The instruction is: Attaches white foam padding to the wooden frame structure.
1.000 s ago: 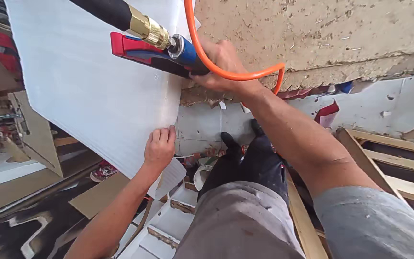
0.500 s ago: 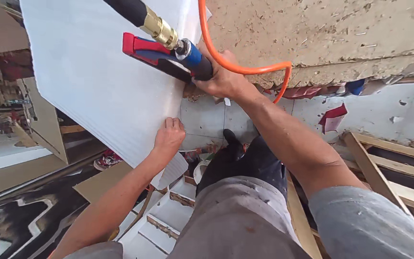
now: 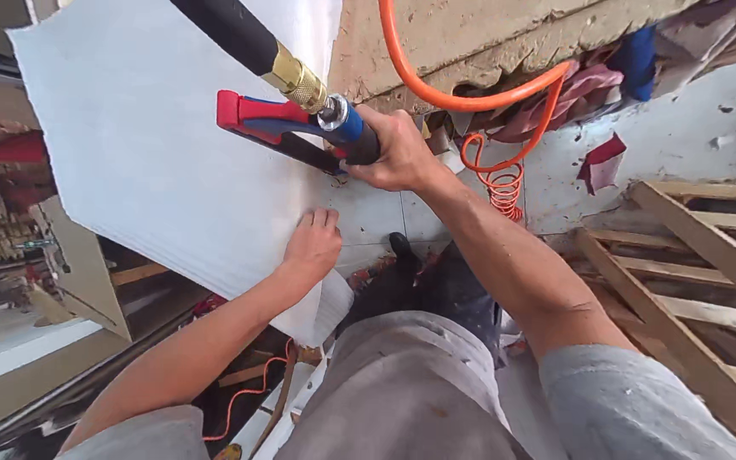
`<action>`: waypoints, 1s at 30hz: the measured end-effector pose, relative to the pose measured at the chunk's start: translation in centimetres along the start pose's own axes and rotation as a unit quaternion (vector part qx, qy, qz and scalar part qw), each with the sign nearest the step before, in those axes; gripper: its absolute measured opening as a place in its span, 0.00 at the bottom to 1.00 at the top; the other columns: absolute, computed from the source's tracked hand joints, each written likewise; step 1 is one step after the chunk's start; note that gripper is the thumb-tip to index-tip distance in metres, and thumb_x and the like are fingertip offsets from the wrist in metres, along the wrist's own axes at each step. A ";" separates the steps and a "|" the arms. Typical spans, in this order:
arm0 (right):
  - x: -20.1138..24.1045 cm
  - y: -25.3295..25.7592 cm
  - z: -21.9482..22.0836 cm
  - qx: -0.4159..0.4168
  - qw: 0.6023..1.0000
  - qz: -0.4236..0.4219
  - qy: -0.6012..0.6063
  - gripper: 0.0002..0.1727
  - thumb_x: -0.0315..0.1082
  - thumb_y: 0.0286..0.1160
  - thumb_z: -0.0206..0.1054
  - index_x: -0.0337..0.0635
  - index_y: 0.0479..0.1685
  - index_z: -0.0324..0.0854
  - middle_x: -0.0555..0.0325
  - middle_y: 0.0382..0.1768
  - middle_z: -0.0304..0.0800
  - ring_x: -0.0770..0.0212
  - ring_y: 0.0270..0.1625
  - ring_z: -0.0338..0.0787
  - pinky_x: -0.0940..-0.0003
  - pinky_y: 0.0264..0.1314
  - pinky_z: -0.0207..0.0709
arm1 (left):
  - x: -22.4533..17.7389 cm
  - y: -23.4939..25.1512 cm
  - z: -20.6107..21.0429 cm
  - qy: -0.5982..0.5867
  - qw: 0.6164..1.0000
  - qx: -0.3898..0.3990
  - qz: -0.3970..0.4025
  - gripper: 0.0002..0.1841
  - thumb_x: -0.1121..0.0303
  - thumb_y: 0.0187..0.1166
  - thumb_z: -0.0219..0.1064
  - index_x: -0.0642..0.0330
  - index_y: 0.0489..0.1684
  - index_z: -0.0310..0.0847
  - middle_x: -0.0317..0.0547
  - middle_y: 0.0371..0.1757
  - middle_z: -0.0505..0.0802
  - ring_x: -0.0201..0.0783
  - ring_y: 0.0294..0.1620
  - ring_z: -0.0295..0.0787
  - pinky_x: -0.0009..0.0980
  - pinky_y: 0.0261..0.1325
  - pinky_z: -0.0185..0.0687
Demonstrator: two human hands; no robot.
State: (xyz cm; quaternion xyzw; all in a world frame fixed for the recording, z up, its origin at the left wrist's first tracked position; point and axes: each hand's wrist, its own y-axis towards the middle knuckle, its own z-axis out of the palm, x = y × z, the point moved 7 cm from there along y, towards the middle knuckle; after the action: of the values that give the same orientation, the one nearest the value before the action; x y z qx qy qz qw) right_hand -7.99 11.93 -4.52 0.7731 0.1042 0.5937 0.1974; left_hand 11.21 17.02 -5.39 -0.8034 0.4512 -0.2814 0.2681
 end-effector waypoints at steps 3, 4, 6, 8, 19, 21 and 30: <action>0.0 -0.6 1.0 -0.020 0.999 -0.005 0.032 0.22 0.40 0.60 0.77 0.38 0.52 0.85 0.54 0.32 0.93 0.57 0.36 0.94 0.51 0.38 0.85 | -1.3 -3.0 2.2 0.033 0.993 -0.054 0.096 0.24 0.59 0.88 0.53 0.71 0.32 0.87 0.68 0.63 0.88 0.65 0.67 0.85 0.60 0.59 0.80; -0.1 -0.9 1.1 -0.024 0.999 -0.003 0.038 0.21 0.40 0.60 0.77 0.38 0.52 0.84 0.54 0.32 0.93 0.57 0.36 0.94 0.51 0.38 0.85 | -1.8 -3.9 2.9 0.046 0.990 -0.063 0.117 0.28 0.55 0.90 0.49 0.69 0.30 0.87 0.64 0.66 0.89 0.64 0.72 0.83 0.60 0.64 0.78; -0.7 -2.1 0.3 -0.047 0.998 0.019 0.048 0.24 0.40 0.60 0.78 0.37 0.56 0.85 0.53 0.35 0.95 0.58 0.39 0.95 0.51 0.41 0.87 | -2.4 -5.5 4.4 0.040 0.988 -0.041 0.147 0.33 0.50 0.92 0.43 0.66 0.33 0.89 0.61 0.70 0.89 0.62 0.81 0.77 0.65 0.79 0.66; -1.6 -4.4 -1.4 -0.090 0.990 0.081 0.071 0.26 0.41 0.60 0.79 0.37 0.58 0.85 0.55 0.41 0.96 0.62 0.45 0.96 0.54 0.49 0.90 | -2.6 -6.1 4.9 -0.020 0.989 -0.043 0.138 0.34 0.46 0.92 0.43 0.63 0.33 0.89 0.57 0.62 0.93 0.58 0.76 0.82 0.64 0.85 0.61; -1.3 -30.2 1.7 -0.389 0.706 0.471 0.358 0.25 0.42 0.75 0.73 0.32 0.60 0.75 0.52 0.44 0.93 0.60 0.48 0.95 0.59 0.57 0.91 | -15.4 3.0 3.3 -0.895 0.372 -0.038 -0.242 0.21 0.76 0.80 0.68 0.74 0.69 0.73 0.60 0.54 0.91 0.47 0.53 0.92 0.45 0.61 0.90; -0.6 -33.0 -0.1 -0.182 0.811 0.536 0.149 0.34 0.62 0.78 0.65 0.36 0.59 0.81 0.60 0.49 0.92 0.69 0.52 0.92 0.64 0.59 0.88 | -15.9 3.1 4.8 -0.873 0.386 -0.012 -0.299 0.19 0.75 0.80 0.68 0.75 0.67 0.75 0.62 0.52 0.91 0.48 0.52 0.93 0.45 0.60 0.91; -0.8 -28.7 -0.5 0.081 0.979 0.105 -0.154 0.30 0.35 0.65 0.67 0.45 0.74 0.79 0.39 0.58 0.90 0.34 0.64 0.88 0.33 0.74 0.74 | -13.4 -1.2 3.1 -0.833 0.504 0.051 -0.221 0.20 0.65 0.90 0.58 0.75 0.67 0.73 0.61 0.52 0.93 0.48 0.50 0.96 0.47 0.57 0.94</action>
State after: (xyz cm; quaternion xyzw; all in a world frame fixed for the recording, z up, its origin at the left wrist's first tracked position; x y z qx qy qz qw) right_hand -6.56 37.55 -17.39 0.8751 0.0387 0.4749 0.0843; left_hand 8.18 29.84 -9.54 -0.7255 -0.1876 0.4458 0.4897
